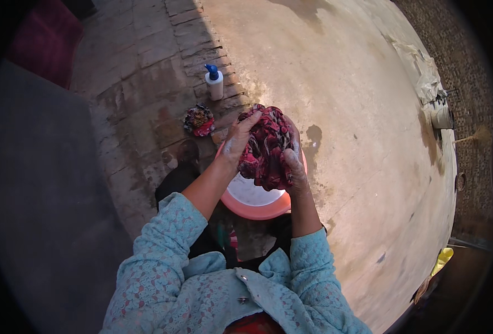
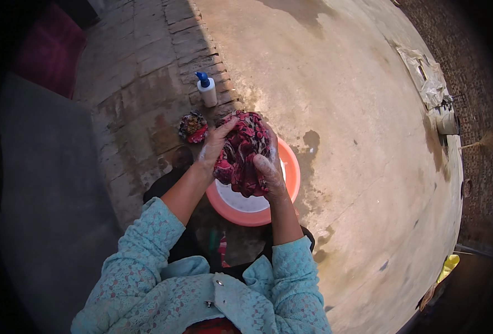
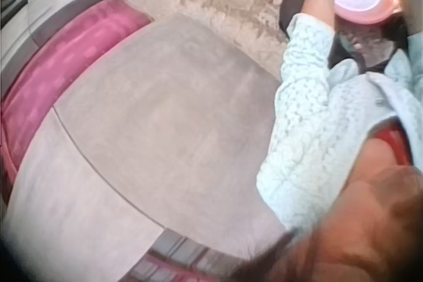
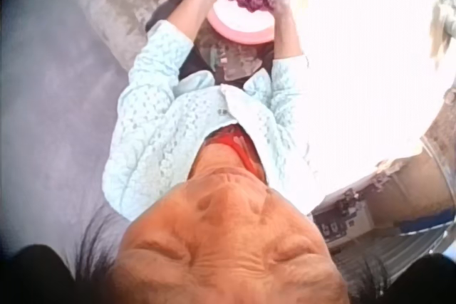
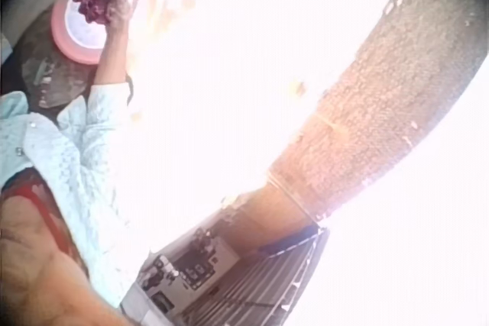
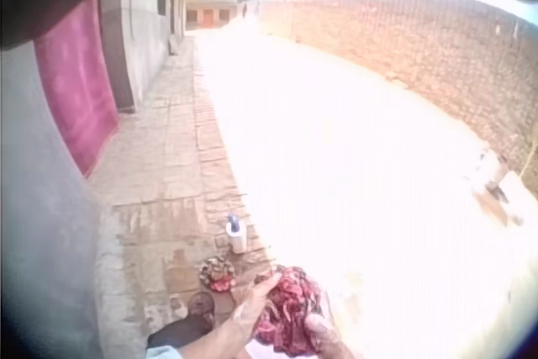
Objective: The person hand-washes a patterned red garment in a pink basin filled with soapy water. They repeatedly rub, wring, and rinse the fabric, then place it on the ground beside the basin.
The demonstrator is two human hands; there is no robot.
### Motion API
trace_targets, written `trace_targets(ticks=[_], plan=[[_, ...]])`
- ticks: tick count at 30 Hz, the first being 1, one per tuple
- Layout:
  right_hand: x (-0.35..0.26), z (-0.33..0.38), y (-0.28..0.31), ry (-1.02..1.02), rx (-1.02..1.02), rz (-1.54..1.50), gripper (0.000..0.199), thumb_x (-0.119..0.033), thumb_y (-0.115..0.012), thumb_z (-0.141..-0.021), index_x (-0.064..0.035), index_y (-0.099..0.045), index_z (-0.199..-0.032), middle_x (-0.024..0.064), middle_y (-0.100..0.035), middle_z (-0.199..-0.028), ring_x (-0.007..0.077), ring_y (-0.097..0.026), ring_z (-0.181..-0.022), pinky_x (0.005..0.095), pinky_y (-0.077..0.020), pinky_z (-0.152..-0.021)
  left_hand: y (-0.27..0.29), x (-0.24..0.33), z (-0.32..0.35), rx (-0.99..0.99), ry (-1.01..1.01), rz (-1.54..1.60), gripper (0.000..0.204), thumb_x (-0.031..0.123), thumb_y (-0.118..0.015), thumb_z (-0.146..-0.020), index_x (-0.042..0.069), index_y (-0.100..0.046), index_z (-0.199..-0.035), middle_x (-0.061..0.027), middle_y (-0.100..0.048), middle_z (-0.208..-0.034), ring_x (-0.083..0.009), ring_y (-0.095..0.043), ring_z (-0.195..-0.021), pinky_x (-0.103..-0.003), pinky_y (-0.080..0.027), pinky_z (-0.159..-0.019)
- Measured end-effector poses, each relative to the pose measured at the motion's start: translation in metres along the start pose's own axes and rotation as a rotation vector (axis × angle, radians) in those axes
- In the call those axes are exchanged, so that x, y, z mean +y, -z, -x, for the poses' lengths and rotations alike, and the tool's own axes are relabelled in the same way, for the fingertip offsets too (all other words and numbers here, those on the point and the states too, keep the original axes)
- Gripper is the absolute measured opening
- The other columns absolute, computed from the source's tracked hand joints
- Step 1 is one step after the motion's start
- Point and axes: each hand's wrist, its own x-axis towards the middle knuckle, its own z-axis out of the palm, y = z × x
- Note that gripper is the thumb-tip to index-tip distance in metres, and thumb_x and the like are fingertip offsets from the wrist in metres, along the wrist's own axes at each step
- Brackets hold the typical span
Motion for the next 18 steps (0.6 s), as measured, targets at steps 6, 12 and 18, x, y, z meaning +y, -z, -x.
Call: trace_targets(ticks=[6,12,18], plan=[[0.016,-0.001,0.009,-0.061,0.183,0.250,0.072,-0.007,-0.067,-0.063,-0.0032,-0.041,-0.130,0.0095,-0.053,-0.114,0.0211,-0.053,-0.107,0.0336,-0.0432,-0.094,-0.008,0.004,0.002,0.102,-0.108,0.019,0.029,0.006,-0.066,-0.081,0.005,-0.055,-0.108,-0.0061,-0.063,-0.094,-0.0171,-0.064,-0.081,-0.033,-0.056,-0.074],[-0.020,-0.005,0.074,0.120,0.492,-0.338,0.032,-0.002,-0.054,-0.082,0.0030,-0.049,-0.113,0.0136,-0.062,-0.101,0.0238,-0.063,-0.090,0.0359,-0.0516,-0.084,-0.010,0.002,0.001,0.132,-0.209,-0.130,0.025,0.004,-0.063,-0.084,0.004,-0.054,-0.108,-0.0088,-0.062,-0.095,-0.0173,-0.064,-0.082,-0.033,-0.057,-0.074],[-0.004,0.019,-0.003,0.347,0.301,0.495,0.028,-0.014,-0.071,-0.079,-0.0041,-0.057,-0.102,0.0075,-0.059,-0.098,0.0206,-0.056,-0.094,0.0318,-0.0448,-0.083,0.007,-0.012,-0.006,0.304,-0.262,-0.446,0.021,0.005,-0.058,-0.086,0.003,-0.053,-0.106,-0.0075,-0.061,-0.094,-0.0151,-0.061,-0.080,-0.026,-0.053,-0.069]])
